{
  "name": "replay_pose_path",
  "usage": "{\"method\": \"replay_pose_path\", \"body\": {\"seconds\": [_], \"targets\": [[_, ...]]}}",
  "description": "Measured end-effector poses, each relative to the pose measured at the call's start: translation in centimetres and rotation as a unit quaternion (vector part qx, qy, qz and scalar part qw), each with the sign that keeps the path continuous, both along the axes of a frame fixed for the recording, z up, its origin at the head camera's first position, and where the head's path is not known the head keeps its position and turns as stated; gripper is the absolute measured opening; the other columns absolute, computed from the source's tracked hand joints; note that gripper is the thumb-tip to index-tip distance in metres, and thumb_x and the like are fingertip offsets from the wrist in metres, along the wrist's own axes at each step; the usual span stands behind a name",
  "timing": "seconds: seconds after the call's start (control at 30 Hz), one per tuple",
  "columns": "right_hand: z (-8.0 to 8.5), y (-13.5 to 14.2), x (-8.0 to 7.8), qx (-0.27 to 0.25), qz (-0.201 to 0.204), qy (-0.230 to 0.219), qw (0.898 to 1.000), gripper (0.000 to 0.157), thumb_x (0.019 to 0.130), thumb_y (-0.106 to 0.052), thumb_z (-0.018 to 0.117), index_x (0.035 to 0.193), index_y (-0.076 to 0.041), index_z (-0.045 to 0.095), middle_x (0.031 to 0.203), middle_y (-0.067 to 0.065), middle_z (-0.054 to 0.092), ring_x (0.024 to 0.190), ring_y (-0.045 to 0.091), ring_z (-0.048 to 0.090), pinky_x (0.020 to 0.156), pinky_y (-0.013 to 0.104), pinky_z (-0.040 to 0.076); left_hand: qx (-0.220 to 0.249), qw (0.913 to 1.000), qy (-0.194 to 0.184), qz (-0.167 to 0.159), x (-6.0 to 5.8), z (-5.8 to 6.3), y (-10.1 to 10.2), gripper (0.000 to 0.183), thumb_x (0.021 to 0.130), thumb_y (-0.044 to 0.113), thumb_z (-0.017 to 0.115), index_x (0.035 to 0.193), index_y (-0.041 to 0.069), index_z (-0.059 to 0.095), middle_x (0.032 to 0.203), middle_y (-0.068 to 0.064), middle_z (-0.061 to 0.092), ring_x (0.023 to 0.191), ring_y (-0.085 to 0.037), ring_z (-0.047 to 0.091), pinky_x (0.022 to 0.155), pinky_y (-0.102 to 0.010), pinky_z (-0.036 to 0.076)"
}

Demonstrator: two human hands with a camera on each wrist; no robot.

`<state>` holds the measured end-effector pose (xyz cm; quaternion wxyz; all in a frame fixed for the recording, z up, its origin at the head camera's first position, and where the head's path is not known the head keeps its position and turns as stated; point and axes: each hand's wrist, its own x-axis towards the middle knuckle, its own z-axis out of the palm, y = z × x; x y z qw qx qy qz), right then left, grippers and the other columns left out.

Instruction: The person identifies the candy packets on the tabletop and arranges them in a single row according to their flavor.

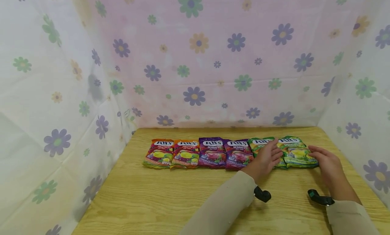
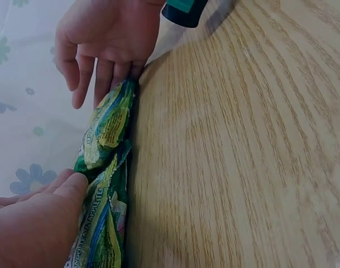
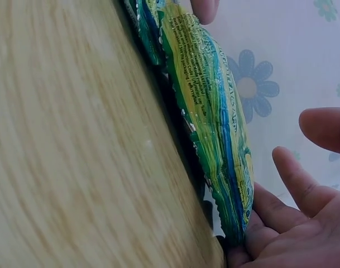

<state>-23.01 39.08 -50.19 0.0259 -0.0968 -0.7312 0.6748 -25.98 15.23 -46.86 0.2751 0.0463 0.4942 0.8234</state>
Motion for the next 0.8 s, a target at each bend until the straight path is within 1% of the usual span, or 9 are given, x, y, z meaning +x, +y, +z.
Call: {"method": "replay_pose_path", "body": {"seconds": [0.13,0.3,0.43,0.5,0.57,0.63,0.67,0.7,0.8], "targets": [[0.1,0.0,-0.1,0.056,0.008,-0.014,0.998,0.055,0.108,-0.040,0.051,0.159,-0.020,0.042,0.161,-0.004,0.034,0.160,0.034,0.004,0.128,0.062,0.004,-0.002,1.0000,0.002,-0.001,0.2,0.5,0.2,0.078,0.105,0.049,0.055,0.158,-0.004,0.033,0.161,-0.027,0.038,0.150,-0.042,0.038,0.126,-0.056,0.027],[0.2,0.1,0.0,0.070,0.008,-0.014,0.997,0.059,0.108,-0.041,0.050,0.161,-0.018,0.037,0.161,-0.003,0.035,0.159,0.039,0.007,0.127,0.064,0.007,-0.013,0.9999,0.000,0.006,0.4,0.9,0.5,0.078,0.104,0.048,0.056,0.158,-0.004,0.034,0.160,-0.028,0.039,0.150,-0.043,0.038,0.125,-0.056,0.028],[0.3,0.1,0.1,0.067,-0.001,-0.016,0.998,0.060,0.107,-0.042,0.052,0.161,-0.020,0.038,0.141,-0.022,0.046,0.159,0.029,0.013,0.129,0.057,0.010,-0.017,0.9997,-0.005,0.014,0.2,0.4,0.4,0.074,0.104,0.047,0.057,0.156,-0.003,0.038,0.158,-0.028,0.042,0.148,-0.043,0.041,0.125,-0.057,0.029],[0.2,0.1,0.1,0.055,-0.005,-0.012,0.998,0.058,0.106,-0.041,0.055,0.159,-0.021,0.042,0.130,-0.032,0.048,0.157,0.019,0.021,0.130,0.040,0.019,-0.033,0.9994,0.005,0.008,0.1,0.1,-0.2,0.068,0.105,0.043,0.057,0.154,-0.001,0.042,0.157,-0.025,0.046,0.147,-0.041,0.044,0.124,-0.056,0.032],[0.2,0.1,0.1,0.052,-0.008,-0.004,0.999,0.057,0.106,-0.039,0.057,0.158,-0.020,0.044,0.122,-0.035,0.048,0.150,0.012,0.031,0.123,0.023,0.030,-0.089,0.9955,0.031,0.002,0.2,0.2,-1.1,0.060,0.104,0.039,0.061,0.151,0.004,0.049,0.151,-0.018,0.055,0.141,-0.037,0.052,0.120,-0.055,0.038],[0.3,0.1,0.0,0.078,-0.008,0.002,0.997,0.057,0.106,-0.039,0.056,0.158,-0.019,0.043,0.128,-0.027,0.053,0.147,0.015,0.035,0.113,0.020,0.039,-0.175,0.9811,0.083,-0.008,0.5,0.4,-2.7,0.052,0.101,0.034,0.065,0.146,0.011,0.056,0.143,-0.007,0.062,0.130,-0.029,0.062,0.111,-0.053,0.048],[0.6,-0.1,0.1,0.096,-0.006,0.003,0.995,0.059,0.106,-0.040,0.055,0.159,-0.017,0.042,0.137,-0.018,0.056,0.148,0.019,0.036,0.111,0.024,0.042,-0.222,0.9682,0.114,-0.018,0.6,0.6,-3.8,0.049,0.101,0.033,0.066,0.144,0.014,0.058,0.141,-0.002,0.063,0.127,-0.025,0.063,0.107,-0.050,0.052],[0.9,-0.3,0.1,0.127,-0.004,0.003,0.992,0.061,0.107,-0.042,0.053,0.160,-0.015,0.039,0.147,-0.009,0.053,0.150,0.026,0.034,0.112,0.033,0.044,-0.265,0.9525,0.147,-0.026,0.9,0.8,-5.1,0.048,0.100,0.033,0.067,0.144,0.017,0.058,0.140,0.001,0.064,0.124,-0.022,0.064,0.103,-0.048,0.054],[2.4,-1.6,0.4,0.228,0.018,0.013,0.973,0.066,0.107,-0.046,0.048,0.161,-0.011,0.036,0.168,0.019,0.028,0.150,0.053,0.024,0.105,0.066,0.041,-0.385,0.8864,0.255,-0.037,1.2,1.2,-9.8,0.050,0.101,0.040,0.063,0.148,0.026,0.053,0.145,0.004,0.060,0.124,-0.017,0.062,0.098,-0.044,0.057]]}}
